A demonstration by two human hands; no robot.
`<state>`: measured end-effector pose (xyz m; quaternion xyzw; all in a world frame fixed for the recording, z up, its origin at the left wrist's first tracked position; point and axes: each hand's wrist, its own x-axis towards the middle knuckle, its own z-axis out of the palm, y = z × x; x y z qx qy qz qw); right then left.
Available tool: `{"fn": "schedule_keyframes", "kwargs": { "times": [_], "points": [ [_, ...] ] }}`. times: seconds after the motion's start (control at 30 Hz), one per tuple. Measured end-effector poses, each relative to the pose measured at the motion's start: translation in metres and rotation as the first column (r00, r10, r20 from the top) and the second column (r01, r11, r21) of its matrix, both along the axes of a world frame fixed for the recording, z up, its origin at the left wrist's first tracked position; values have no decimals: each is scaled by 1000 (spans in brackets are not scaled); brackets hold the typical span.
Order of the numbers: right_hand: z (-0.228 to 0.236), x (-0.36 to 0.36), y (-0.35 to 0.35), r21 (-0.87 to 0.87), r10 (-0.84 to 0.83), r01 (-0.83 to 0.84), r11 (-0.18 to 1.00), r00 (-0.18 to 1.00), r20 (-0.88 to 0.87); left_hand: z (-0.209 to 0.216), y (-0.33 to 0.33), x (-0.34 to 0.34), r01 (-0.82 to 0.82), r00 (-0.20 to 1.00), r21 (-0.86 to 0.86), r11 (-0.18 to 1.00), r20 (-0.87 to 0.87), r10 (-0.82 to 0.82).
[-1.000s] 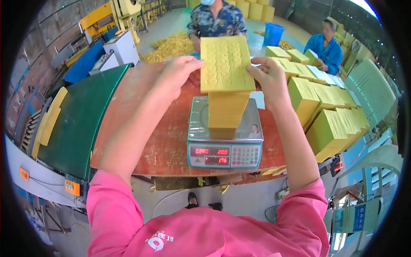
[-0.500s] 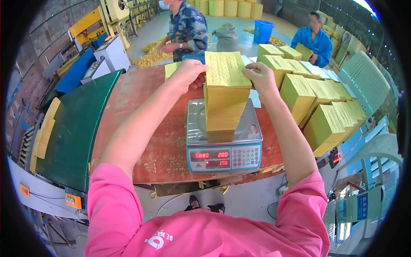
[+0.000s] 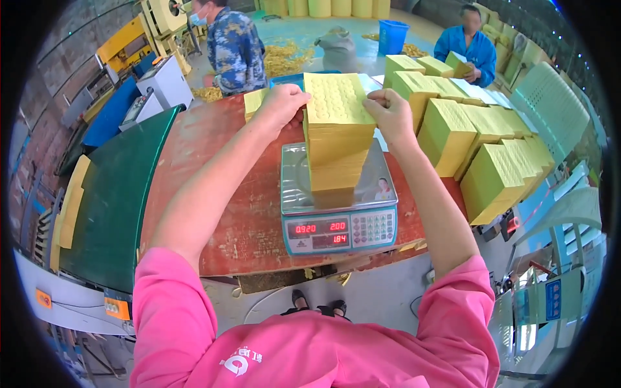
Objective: The recorder weighs stacks of yellow paper blocks on a digital scale and organizes them on a work table.
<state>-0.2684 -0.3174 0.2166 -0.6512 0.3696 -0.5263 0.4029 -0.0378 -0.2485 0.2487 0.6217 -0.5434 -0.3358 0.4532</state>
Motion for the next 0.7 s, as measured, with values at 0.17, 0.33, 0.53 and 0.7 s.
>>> {"fn": "schedule_keyframes", "kwargs": {
  "times": [0.17, 0.33, 0.53, 0.7],
  "points": [
    [-13, -2, 2, -136, -71, 62, 989, 996, -63, -17, -2, 2, -67, 997, -92, 994, 32, 70],
    [-34, -45, 1, 71, -126, 117, 991, 981, 147, -82, 35, 52, -281, 920, -438, 854, 130, 370],
    [-179, -175, -1, -47, -403, 431, 901, 794, -454, -253, 217, 140, -501, 595, -264, 824, 587, 549],
    [-279, -233, 33, -526, -588, 263, 809, 393, -707, -298, 296, 101, -688, 292, -87, 720, 876, 385]
  ]
}}
